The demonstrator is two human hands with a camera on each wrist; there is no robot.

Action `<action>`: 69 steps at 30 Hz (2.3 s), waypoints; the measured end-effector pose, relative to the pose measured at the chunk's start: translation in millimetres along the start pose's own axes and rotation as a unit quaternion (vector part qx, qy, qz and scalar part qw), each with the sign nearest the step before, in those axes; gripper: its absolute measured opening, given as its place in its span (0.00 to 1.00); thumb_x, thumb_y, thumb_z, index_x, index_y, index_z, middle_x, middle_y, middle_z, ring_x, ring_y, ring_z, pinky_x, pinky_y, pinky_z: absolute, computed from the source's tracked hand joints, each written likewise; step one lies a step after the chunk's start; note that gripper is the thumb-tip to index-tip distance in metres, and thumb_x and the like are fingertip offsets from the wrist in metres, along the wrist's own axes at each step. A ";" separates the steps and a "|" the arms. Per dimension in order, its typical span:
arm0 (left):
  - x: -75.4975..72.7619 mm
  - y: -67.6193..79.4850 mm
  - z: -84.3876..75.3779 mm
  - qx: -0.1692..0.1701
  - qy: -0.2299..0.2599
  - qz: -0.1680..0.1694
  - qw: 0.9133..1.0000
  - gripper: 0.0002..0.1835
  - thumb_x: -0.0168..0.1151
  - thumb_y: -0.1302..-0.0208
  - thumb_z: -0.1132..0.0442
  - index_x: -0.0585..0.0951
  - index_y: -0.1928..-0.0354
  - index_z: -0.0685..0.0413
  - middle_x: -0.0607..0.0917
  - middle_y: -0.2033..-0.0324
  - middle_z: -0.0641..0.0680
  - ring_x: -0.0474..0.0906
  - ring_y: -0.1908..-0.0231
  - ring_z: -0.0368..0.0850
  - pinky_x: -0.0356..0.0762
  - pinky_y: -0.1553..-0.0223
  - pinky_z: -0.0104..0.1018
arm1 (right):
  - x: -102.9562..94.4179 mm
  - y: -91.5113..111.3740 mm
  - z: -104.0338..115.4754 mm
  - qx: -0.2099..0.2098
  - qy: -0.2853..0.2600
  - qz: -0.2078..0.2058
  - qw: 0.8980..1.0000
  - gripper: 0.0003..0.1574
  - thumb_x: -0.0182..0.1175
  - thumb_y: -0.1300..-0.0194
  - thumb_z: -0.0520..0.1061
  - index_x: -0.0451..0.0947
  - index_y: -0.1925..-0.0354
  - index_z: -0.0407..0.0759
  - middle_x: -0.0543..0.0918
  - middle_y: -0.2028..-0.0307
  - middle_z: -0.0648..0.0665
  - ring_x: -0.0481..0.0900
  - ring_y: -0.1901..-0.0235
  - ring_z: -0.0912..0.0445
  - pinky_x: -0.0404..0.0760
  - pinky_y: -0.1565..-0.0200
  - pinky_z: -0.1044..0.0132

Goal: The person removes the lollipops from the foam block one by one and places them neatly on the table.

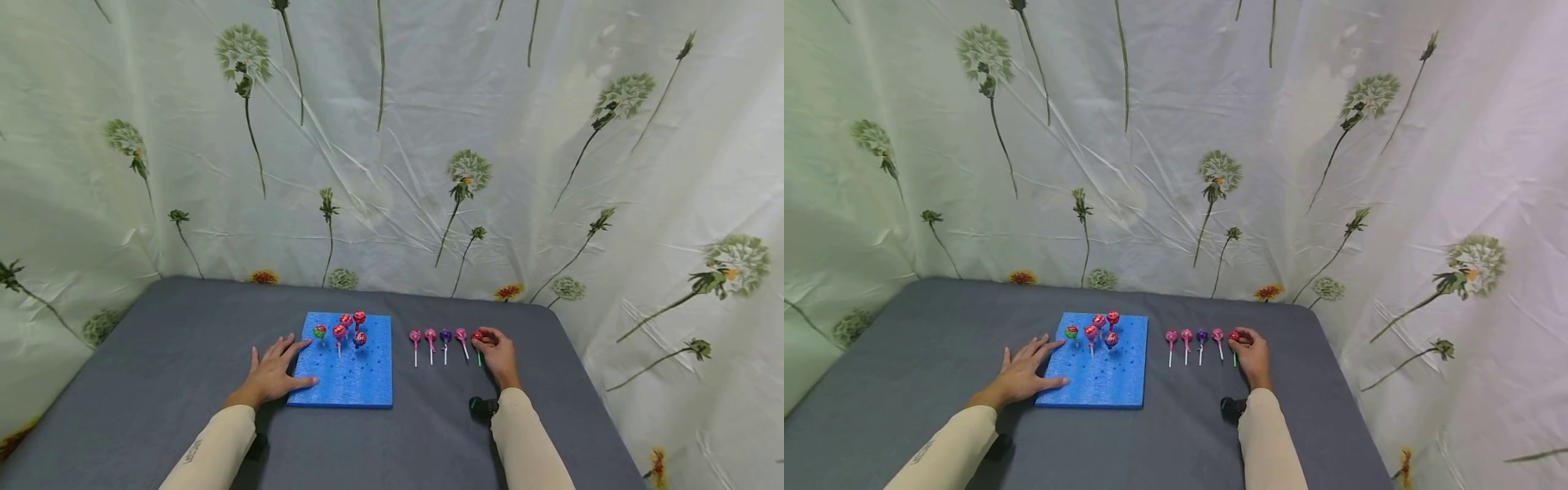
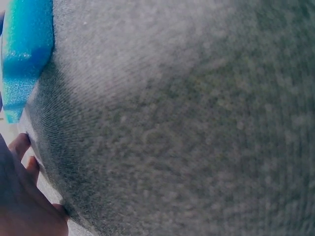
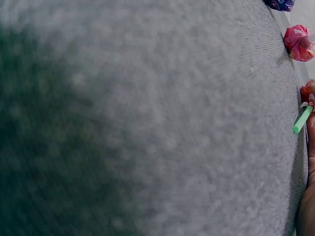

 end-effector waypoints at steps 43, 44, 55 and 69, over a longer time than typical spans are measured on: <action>-9.4 -2.5 -9.9 0.023 0.003 -0.006 1.000 0.51 0.63 0.50 0.29 0.61 0.28 0.47 0.54 0.29 0.69 0.42 0.29 0.69 0.21 0.38 0.72 | 76.2 63.5 120.7 -0.075 -0.111 0.021 0.991 0.19 0.66 0.44 0.32 0.78 0.52 0.31 0.76 0.52 0.29 0.74 0.53 0.40 0.73 0.61 0.65; -8.8 -2.6 -9.1 0.023 0.004 -0.006 1.000 0.51 0.62 0.50 0.29 0.61 0.28 0.47 0.54 0.29 0.68 0.42 0.29 0.69 0.20 0.38 0.71 | 82.4 66.4 120.7 -0.072 -0.125 0.032 0.989 0.19 0.66 0.43 0.32 0.77 0.52 0.30 0.76 0.53 0.28 0.74 0.54 0.40 0.73 0.62 0.67; -3.0 2.3 -6.5 0.024 0.018 -0.011 0.999 0.51 0.62 0.50 0.28 0.61 0.28 0.46 0.54 0.29 0.68 0.42 0.29 0.69 0.20 0.38 0.72 | 132.9 95.8 133.1 -0.084 -0.163 0.106 0.977 0.18 0.65 0.42 0.32 0.78 0.52 0.33 0.81 0.52 0.34 0.76 0.51 0.39 0.73 0.53 0.61; -1.6 6.3 1.3 0.014 0.019 -0.024 0.999 0.50 0.64 0.50 0.30 0.63 0.28 0.47 0.55 0.29 0.68 0.43 0.29 0.70 0.21 0.37 0.71 | 160.5 122.1 157.2 -0.103 -0.235 0.120 0.959 0.18 0.64 0.41 0.30 0.77 0.51 0.27 0.80 0.51 0.30 0.74 0.50 0.33 0.77 0.53 0.62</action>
Point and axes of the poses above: each hand's wrist, its own y-axis away from the middle knuckle, its own x-axis out of the palm, z = x × y, the point moved 10 cm from there along -y, towards the middle knuckle
